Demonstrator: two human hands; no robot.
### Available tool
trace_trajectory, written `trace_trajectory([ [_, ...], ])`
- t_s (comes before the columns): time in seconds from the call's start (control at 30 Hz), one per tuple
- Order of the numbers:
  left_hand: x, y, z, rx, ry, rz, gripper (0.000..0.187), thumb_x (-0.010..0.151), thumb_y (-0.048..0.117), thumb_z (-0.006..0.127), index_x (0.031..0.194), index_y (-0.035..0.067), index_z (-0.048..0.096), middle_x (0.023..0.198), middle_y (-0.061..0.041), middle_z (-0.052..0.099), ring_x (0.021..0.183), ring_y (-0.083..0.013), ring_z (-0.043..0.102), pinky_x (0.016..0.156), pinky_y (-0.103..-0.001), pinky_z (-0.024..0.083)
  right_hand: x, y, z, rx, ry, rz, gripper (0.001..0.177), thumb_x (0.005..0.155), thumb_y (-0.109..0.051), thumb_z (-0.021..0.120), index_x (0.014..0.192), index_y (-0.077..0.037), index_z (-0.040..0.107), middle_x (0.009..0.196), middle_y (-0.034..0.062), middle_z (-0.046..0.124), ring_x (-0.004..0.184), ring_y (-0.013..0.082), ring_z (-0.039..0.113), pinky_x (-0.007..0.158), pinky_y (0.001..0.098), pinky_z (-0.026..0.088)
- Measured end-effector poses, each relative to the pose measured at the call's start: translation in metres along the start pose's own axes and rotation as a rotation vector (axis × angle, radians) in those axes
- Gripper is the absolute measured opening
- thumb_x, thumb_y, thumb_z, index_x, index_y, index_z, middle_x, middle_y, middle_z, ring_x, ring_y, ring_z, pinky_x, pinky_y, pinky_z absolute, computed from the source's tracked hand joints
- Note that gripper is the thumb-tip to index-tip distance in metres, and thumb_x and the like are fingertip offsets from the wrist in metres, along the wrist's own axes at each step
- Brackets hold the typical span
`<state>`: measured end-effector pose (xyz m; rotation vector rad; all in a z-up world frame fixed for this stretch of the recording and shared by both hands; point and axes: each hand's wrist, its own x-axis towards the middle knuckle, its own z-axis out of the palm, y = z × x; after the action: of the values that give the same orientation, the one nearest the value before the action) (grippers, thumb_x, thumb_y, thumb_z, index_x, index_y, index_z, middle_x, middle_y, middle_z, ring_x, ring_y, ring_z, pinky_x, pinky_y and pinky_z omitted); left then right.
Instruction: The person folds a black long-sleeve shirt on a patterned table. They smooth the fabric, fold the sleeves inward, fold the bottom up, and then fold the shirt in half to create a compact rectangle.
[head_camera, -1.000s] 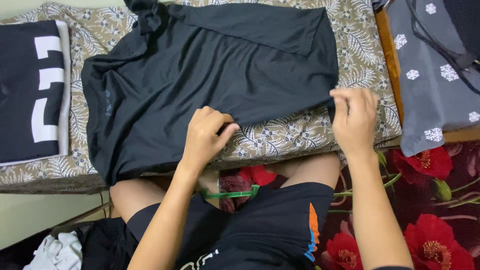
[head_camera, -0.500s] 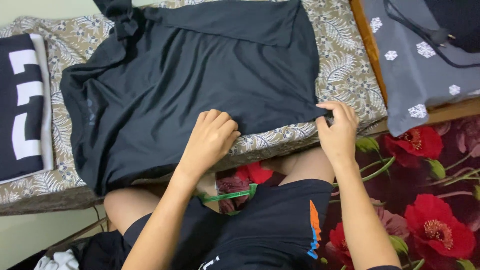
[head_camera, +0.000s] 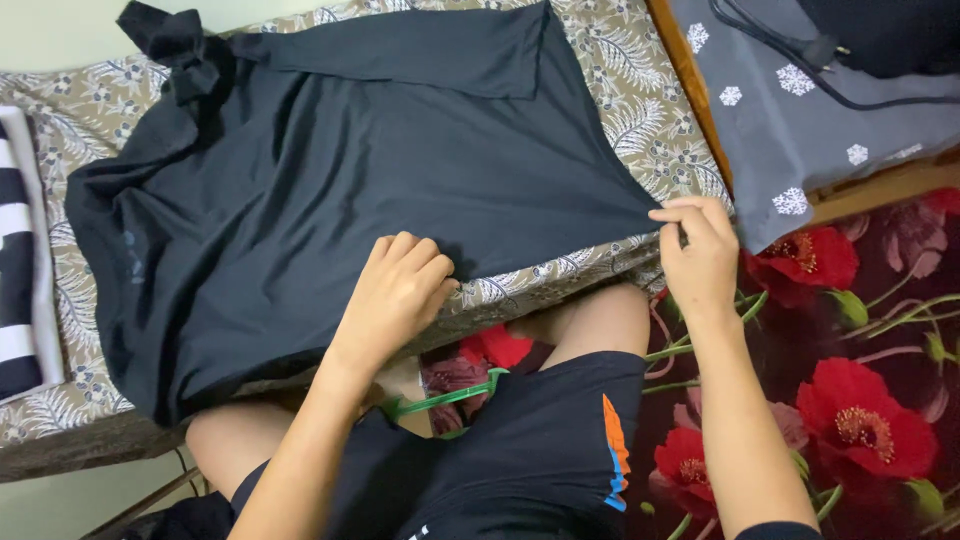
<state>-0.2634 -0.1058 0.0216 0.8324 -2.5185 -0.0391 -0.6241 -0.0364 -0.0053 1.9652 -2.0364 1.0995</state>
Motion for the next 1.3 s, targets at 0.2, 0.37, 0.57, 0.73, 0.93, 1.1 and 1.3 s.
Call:
trace_trajectory([
  [0.2, 0.014, 0.01, -0.015, -0.169, 0.016, -0.058, 0.013, 0.088, 0.018, 0.079, 0.088, 0.012, 0.068, 0.078, -0.001, 0.056, 0.086, -0.0208, 0.055, 0.088, -0.036, 0.042, 0.016, 0.017, -0.01, -0.003, 0.108, 0.013, 0.031, 0.092, 0.019, 0.061, 0.094, -0.008, 0.074, 0.106, 0.0061, 0.064, 0.102, 0.026, 0.066, 0.092, 0.0389, 0.054],
  [0.37, 0.016, 0.009, -0.007, -0.21, -0.018, -0.086, 0.011, 0.089, 0.022, 0.076, 0.089, 0.014, 0.069, 0.084, -0.002, 0.061, 0.093, -0.0216, 0.057, 0.09, -0.038, 0.043, 0.014, 0.0, -0.008, -0.103, -0.008, 0.05, 0.028, 0.095, 0.016, 0.056, 0.101, -0.006, 0.072, 0.11, 0.0095, 0.062, 0.109, 0.0295, 0.061, 0.098, 0.0426, 0.049],
  [0.57, 0.024, 0.006, 0.013, -0.114, -0.078, -0.118, 0.036, 0.09, 0.029, 0.075, 0.122, 0.015, 0.067, 0.13, -0.009, 0.061, 0.13, -0.0297, 0.051, 0.105, -0.047, 0.039, -0.005, -0.016, 0.011, -0.072, -0.036, -0.188, 0.033, 0.093, 0.003, 0.061, 0.122, -0.013, 0.07, 0.129, 0.0094, 0.061, 0.121, 0.0336, 0.056, 0.103, 0.0476, 0.042],
  [0.73, 0.024, 0.006, 0.028, -0.049, -0.196, -0.13, 0.055, 0.097, 0.044, 0.062, 0.146, 0.02, 0.056, 0.154, -0.013, 0.05, 0.147, -0.0318, 0.039, 0.118, -0.053, 0.026, -0.01, -0.02, 0.019, -0.123, -0.138, -0.167, 0.036, 0.099, -0.021, 0.067, 0.135, -0.018, 0.067, 0.143, 0.0074, 0.06, 0.135, 0.0307, 0.051, 0.114, 0.0512, 0.032],
  [0.93, 0.021, 0.004, 0.03, -0.021, -0.215, -0.117, 0.069, 0.096, 0.061, 0.053, 0.152, 0.021, 0.051, 0.16, -0.012, 0.045, 0.15, -0.0315, 0.036, 0.121, -0.054, 0.022, -0.012, -0.005, 0.028, -0.009, -0.107, -0.031, 0.007, 0.099, -0.024, 0.073, 0.106, -0.023, 0.072, 0.129, -0.0059, 0.062, 0.128, 0.0217, 0.055, 0.112, 0.0481, 0.034],
  [1.1, 0.022, 0.005, 0.033, -0.019, -0.196, -0.162, 0.06, 0.098, 0.054, 0.058, 0.15, 0.024, 0.054, 0.158, -0.007, 0.048, 0.149, -0.0276, 0.039, 0.12, -0.052, 0.024, -0.019, -0.001, 0.026, 0.011, 0.019, -0.049, 0.004, 0.103, -0.023, 0.07, 0.099, -0.022, 0.069, 0.111, -0.008, 0.065, 0.111, 0.0199, 0.061, 0.105, 0.0402, 0.04],
  [1.3, 0.025, 0.004, 0.032, -0.009, -0.188, -0.176, 0.06, 0.094, 0.055, 0.06, 0.146, 0.025, 0.057, 0.156, -0.006, 0.051, 0.148, -0.0261, 0.041, 0.12, -0.05, 0.025, -0.023, -0.002, 0.017, -0.064, -0.039, -0.144, 0.008, 0.094, -0.023, 0.077, 0.095, -0.019, 0.071, 0.115, -0.0048, 0.064, 0.121, 0.0221, 0.055, 0.116, 0.0476, 0.035],
])
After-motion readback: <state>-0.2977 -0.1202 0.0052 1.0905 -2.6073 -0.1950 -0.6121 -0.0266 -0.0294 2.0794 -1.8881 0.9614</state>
